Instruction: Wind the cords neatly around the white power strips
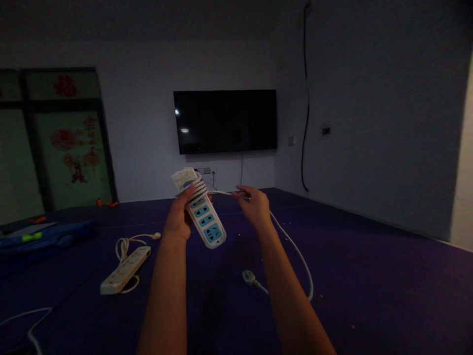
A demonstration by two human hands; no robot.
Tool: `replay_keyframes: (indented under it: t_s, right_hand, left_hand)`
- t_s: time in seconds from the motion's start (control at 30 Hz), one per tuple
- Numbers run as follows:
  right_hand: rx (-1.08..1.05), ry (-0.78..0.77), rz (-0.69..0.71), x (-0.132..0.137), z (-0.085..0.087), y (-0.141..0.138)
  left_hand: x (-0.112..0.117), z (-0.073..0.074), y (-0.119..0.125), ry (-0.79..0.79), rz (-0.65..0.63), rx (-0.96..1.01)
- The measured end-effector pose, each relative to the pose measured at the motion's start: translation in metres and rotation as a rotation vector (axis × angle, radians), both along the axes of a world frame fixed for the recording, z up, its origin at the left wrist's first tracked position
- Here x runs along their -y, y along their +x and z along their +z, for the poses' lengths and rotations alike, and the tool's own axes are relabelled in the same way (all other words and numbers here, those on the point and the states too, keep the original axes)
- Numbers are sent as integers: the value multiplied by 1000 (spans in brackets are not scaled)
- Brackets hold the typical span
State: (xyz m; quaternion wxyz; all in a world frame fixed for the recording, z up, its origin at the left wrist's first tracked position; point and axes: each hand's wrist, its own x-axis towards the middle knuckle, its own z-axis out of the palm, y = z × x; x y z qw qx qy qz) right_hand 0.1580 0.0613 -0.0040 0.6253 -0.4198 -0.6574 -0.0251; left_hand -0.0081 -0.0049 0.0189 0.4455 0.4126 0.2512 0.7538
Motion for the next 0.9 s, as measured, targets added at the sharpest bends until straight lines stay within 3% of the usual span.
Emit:
replay_keyframes:
  t_s: [0.13, 0.33, 0.6, 0.8, 0.9]
  right_hand:
    - [68, -45, 67, -9, -8, -8]
    - [-98, -6, 523, -3, -2, -29]
    - [47, -138, 1020, 24, 8, -17]
    - [-29, -180, 1054, 30, 11, -18]
    - [-100, -121, 939, 29, 11, -22]
  left_hand:
    - [5, 0, 9, -28, -103, -72]
    - [-5, -8, 18, 63, -107, -129]
    - [-7, -11, 18, 47, -171, -126]
    - [-12, -13, 15, 135, -109, -208]
    - [-15, -12, 11, 145, -1, -294]
